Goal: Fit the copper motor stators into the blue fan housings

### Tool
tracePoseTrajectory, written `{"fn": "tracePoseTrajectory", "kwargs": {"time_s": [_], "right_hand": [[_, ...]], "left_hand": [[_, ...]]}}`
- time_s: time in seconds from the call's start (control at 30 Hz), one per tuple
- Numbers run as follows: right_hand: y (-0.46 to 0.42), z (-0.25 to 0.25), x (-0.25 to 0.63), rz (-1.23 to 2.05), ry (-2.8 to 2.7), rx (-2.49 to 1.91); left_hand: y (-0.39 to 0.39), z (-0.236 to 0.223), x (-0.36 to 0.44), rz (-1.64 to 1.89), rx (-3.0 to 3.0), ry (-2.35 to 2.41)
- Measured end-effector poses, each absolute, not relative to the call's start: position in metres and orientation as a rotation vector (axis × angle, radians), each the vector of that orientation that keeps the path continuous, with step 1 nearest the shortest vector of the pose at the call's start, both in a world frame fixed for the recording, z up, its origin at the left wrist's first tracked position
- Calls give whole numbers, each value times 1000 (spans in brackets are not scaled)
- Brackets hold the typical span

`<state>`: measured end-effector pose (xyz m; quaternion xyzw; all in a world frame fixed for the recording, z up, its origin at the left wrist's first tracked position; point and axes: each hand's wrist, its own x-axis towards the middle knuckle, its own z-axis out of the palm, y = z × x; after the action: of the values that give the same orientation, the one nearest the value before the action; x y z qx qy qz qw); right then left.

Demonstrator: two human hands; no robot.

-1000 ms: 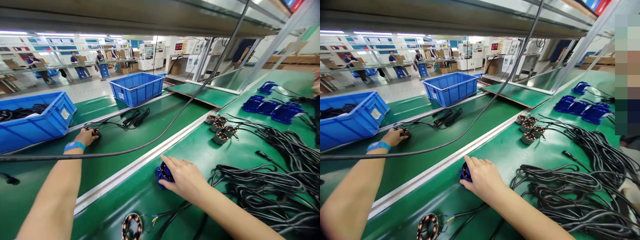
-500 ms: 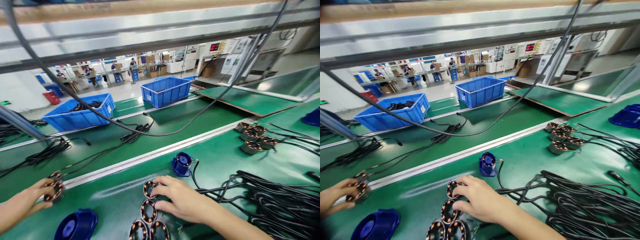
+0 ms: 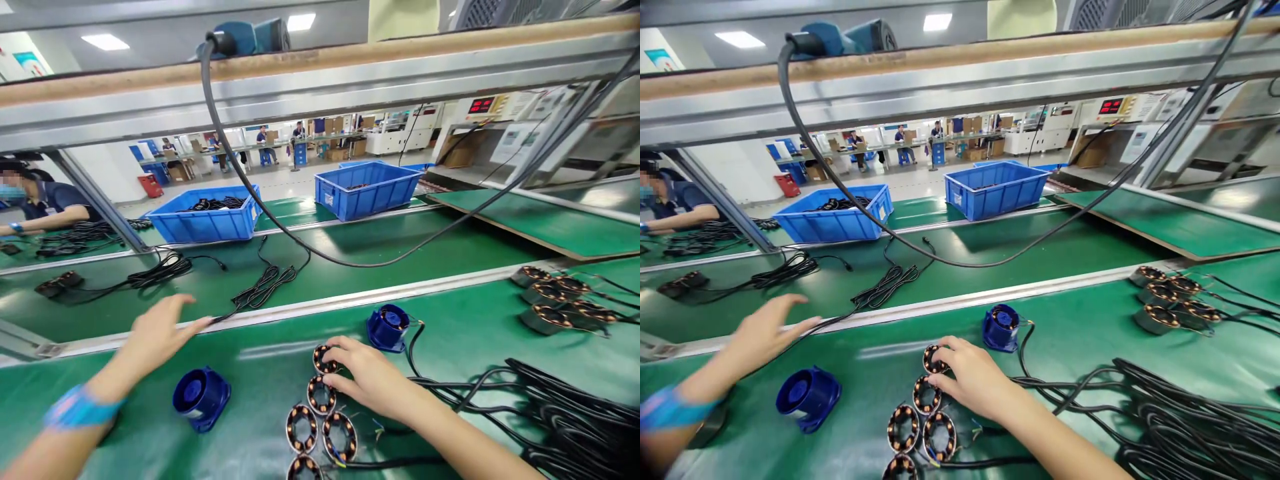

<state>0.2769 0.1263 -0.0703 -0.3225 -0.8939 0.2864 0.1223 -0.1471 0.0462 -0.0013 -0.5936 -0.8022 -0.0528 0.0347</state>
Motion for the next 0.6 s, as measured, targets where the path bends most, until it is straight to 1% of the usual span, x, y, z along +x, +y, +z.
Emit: {"fn": "tracePoseTrajectory", "kwargs": {"time_s": [0.07,0.13,0.2,0.27,0.33,0.43,0.53,0.6], "right_hand": [[125,-71,277,865,-2570,-990],[123,-71,278,920,-2532,-1028],[123,-68,280,957,-2528,-1040],[123,-66,280,953,-2557,-1047],[124,-64,280,912,-2591,-1045],[128,-64,281,788,-2629,-1019],[135,-65,286,600,-2664,-1032],[140,-65,291,488,-2666,-1055]], "left_hand": [[110,-21,-103,-79,-1896,-2483],[158,-47,-73,9,-1941,-2516],[187,-67,-57,74,-2001,-2535],[200,-74,-50,102,-2095,-2522],[202,-70,-47,94,-2219,-2491],[185,-47,-43,85,-2482,-2462],[137,-19,-50,41,-2757,-2402],[87,-10,-71,-54,-2761,-2363]]}}
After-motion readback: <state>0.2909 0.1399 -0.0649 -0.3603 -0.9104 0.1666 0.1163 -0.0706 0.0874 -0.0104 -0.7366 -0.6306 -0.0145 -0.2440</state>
